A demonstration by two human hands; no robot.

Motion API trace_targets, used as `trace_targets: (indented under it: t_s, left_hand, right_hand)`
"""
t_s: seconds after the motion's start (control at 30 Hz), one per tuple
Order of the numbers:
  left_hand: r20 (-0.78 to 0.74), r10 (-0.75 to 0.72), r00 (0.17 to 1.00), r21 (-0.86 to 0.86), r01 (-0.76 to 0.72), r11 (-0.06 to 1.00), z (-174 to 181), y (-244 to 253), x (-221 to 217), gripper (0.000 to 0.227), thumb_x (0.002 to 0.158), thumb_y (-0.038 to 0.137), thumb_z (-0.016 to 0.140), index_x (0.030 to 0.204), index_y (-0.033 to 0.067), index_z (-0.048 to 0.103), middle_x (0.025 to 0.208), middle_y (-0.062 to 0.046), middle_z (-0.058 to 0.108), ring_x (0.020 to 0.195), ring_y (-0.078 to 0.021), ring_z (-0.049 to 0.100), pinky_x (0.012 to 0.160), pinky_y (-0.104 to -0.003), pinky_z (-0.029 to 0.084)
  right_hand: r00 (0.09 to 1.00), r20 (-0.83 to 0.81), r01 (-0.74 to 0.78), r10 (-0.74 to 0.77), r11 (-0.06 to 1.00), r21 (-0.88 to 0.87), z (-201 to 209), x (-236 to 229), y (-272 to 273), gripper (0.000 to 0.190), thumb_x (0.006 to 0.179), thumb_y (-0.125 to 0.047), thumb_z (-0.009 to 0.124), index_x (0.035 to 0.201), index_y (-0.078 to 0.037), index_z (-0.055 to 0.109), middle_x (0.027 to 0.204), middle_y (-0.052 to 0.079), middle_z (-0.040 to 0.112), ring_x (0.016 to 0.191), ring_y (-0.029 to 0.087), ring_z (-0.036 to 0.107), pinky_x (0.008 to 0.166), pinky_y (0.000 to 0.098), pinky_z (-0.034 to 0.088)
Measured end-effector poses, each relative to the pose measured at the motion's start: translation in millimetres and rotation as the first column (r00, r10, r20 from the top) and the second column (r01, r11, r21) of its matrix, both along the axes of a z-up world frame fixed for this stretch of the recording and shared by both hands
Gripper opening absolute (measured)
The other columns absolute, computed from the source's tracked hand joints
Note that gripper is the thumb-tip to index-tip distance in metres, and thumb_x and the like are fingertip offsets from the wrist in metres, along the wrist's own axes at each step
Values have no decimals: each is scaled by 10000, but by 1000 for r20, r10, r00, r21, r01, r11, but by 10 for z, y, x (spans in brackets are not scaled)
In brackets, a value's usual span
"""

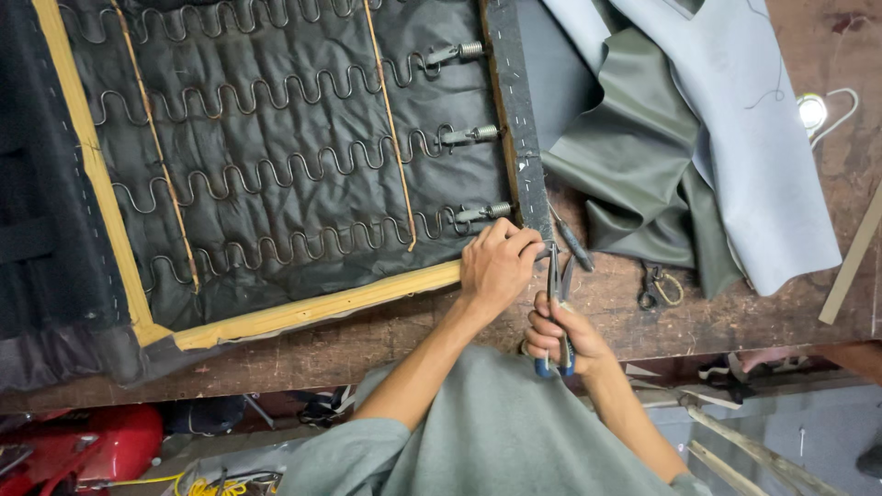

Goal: The person uses a hammer and pliers to repeatedly strike and adjust metal staples along the edge of a wooden chair frame. The person alternates between hammering and pulling at the staples to secure them into the frame.

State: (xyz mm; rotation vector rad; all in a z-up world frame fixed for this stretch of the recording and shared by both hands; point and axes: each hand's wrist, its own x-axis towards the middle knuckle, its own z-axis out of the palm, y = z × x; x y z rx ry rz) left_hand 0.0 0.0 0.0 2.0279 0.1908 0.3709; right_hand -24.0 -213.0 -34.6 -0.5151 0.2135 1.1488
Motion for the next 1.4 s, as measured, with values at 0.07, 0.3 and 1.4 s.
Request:
trace_targets:
  t_s: [0.07, 0.3, 1.4]
  left_hand:
    - [21, 7, 1000, 11, -7, 1000, -2, 2, 2, 71, 888, 259, 736, 908, 195, 760, 868, -19, 630, 851, -273, 660, 729, -451, 522]
    - [58, -7, 998, 8, 7, 1000, -32, 17, -14, 53, 889, 229, 731, 914, 189, 755, 858, -32, 627, 845, -285, 659, 718, -459, 520]
    - [41, -109, 993, 3, 109, 994, 93, 97, -94, 72, 907, 246, 713, 914, 180, 742, 960, -9, 626, 901, -253, 647, 776, -449, 519]
  right_hand:
    - [995, 101, 0, 27, 967, -254, 93, 41, 11, 251, 1029, -346, 604, 977, -116, 516, 709, -30, 440, 651, 131, 463, 665, 368, 454]
    - [996, 12, -76, 86, 931, -357, 250, 201, 32, 285, 929, -385, 615, 982, -111, 554, 699, 5, 487, 673, 163, 509, 670, 369, 467]
    - [868, 460, 280, 186, 582, -764, 54, -222, 44, 192, 944, -218, 705, 856, -60, 640, 603, -35, 521, 511, 119, 457, 488, 337, 409]
